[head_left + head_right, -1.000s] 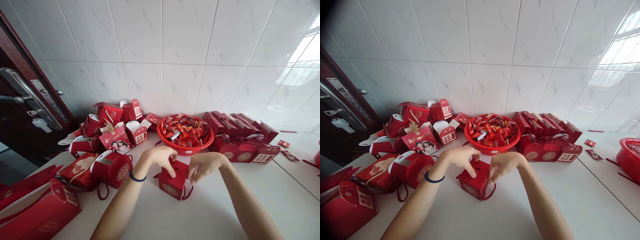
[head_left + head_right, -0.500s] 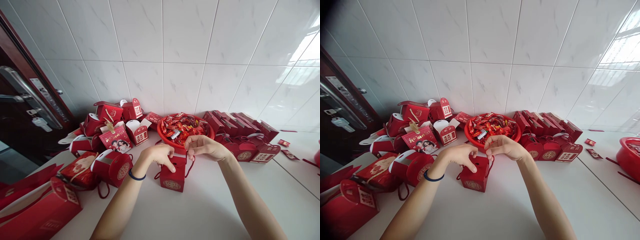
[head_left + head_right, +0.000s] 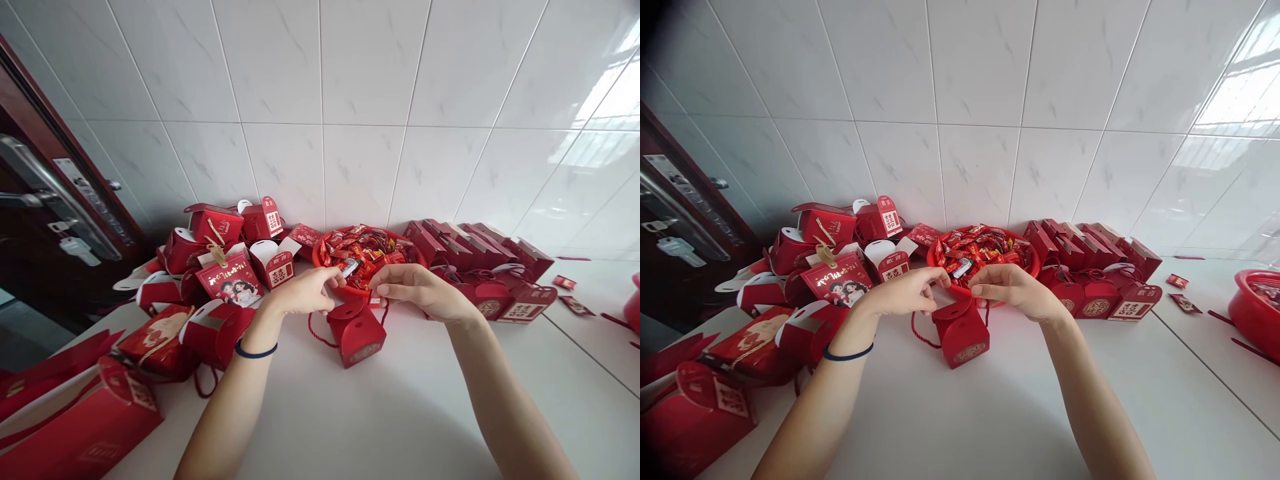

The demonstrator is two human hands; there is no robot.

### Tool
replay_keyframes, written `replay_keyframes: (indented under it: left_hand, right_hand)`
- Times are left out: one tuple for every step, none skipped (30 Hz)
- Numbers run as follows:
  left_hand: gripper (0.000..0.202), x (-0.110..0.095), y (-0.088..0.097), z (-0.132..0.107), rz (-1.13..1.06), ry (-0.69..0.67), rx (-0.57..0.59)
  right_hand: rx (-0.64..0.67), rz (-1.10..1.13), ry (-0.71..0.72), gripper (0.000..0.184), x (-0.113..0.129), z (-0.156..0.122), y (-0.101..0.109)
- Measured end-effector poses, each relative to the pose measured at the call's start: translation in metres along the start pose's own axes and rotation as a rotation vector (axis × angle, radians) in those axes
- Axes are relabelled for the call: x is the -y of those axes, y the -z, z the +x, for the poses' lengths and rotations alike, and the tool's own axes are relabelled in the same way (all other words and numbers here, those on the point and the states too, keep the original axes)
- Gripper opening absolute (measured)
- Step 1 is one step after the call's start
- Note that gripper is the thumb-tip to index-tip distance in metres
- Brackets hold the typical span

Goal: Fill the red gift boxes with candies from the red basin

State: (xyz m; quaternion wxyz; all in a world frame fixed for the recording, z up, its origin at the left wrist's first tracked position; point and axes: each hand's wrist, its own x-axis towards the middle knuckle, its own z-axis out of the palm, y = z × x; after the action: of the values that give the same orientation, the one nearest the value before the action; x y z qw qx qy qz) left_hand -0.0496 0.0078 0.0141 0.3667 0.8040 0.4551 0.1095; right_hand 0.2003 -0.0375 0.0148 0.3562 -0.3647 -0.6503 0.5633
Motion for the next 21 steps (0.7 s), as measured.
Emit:
replay_keyframes:
  left_hand:
    - [0.038,0.0,0.001,-0.001,-0.073,-0.012,-0.006]
    - [0.037,0.0,0.001,-0.002,-0.141,-0.024,-0.014]
    - [0.036,-0.001,0.002,-0.003,-0.207,-0.036,-0.027]
    - [0.036,-0.002,0.003,-0.004,-0.273,-0.049,-0.043]
    - [0.036,-0.003,0.004,-0.006,-0.346,-0.066,-0.059]
    - [0.036,-0.006,0.004,-0.007,-0.43,-0.089,-0.074]
    - [0.035,-0.009,0.004,-0.009,-0.52,-0.12,-0.085]
    - [0.035,-0.013,0.004,-0.01,-0.611,-0.161,-0.093]
    - [0.033,-0.017,0.003,-0.011,-0.695,-0.204,-0.1]
    - [0.031,-0.021,0.001,-0.012,-0.768,-0.244,-0.11]
    - [0.029,-0.026,-0.002,-0.013,-0.827,-0.277,-0.121]
    - [0.027,-0.03,-0.006,-0.013,-0.87,-0.303,-0.127]
    - [0.025,-0.034,-0.01,-0.013,-0.899,-0.324,-0.13]
    - [0.024,-0.038,-0.014,-0.013,-0.915,-0.341,-0.132]
    - [0.024,-0.04,-0.018,-0.013,-0.924,-0.357,-0.132]
    - [0.024,-0.043,-0.022,-0.013,-0.927,-0.375,-0.134]
    - [0.024,-0.044,-0.025,-0.014,-0.925,-0.393,-0.14]
    - [0.024,-0.046,-0.027,-0.014,-0.92,-0.414,-0.151]
    - [0.023,-0.047,-0.029,-0.015,-0.913,-0.439,-0.165]
    - [0.021,-0.048,-0.03,-0.016,-0.901,-0.469,-0.178]
    - [0.02,-0.048,-0.031,-0.017,-0.883,-0.501,-0.191]
  right_hand:
    - [-0.021,-0.011,-0.007,0.028,0.002,-0.001,0.0]
    - [-0.04,-0.023,-0.013,0.029,0.004,-0.002,0.0]
    - [-0.056,-0.037,-0.016,0.03,0.006,-0.003,0.0]
    - [-0.071,-0.051,-0.015,0.03,0.008,-0.004,0.0]
    - [-0.085,-0.063,-0.01,0.031,0.009,-0.005,0.0]
    - [-0.097,-0.073,-0.004,0.031,0.011,-0.006,-0.001]
    - [-0.106,-0.084,0.003,0.031,0.012,-0.006,-0.002]
    - [-0.114,-0.095,0.011,0.031,0.012,-0.006,-0.003]
    - [-0.119,-0.106,0.017,0.03,0.013,-0.006,-0.005]
    - [-0.121,-0.117,0.023,0.031,0.013,-0.006,-0.007]
    - [-0.119,-0.129,0.029,0.031,0.013,-0.006,-0.009]
    - [-0.114,-0.145,0.034,0.032,0.012,-0.006,-0.012]
    - [-0.116,-0.164,0.041,0.033,0.011,-0.006,-0.015]
    - [-0.128,-0.188,0.045,0.035,0.01,-0.005,-0.017]
    - [-0.153,-0.214,0.048,0.037,0.009,-0.005,-0.02]
    - [-0.189,-0.241,0.047,0.039,0.008,-0.004,-0.022]
    - [-0.23,-0.267,0.044,0.04,0.006,-0.004,-0.024]
    - [-0.27,-0.289,0.043,0.04,0.005,-0.004,-0.026]
    - [-0.3,-0.307,0.044,0.039,0.004,-0.004,-0.028]
    - [-0.321,-0.322,0.049,0.037,0.004,-0.005,-0.03]
    - [-0.339,-0.336,0.056,0.033,0.004,-0.005,-0.031]
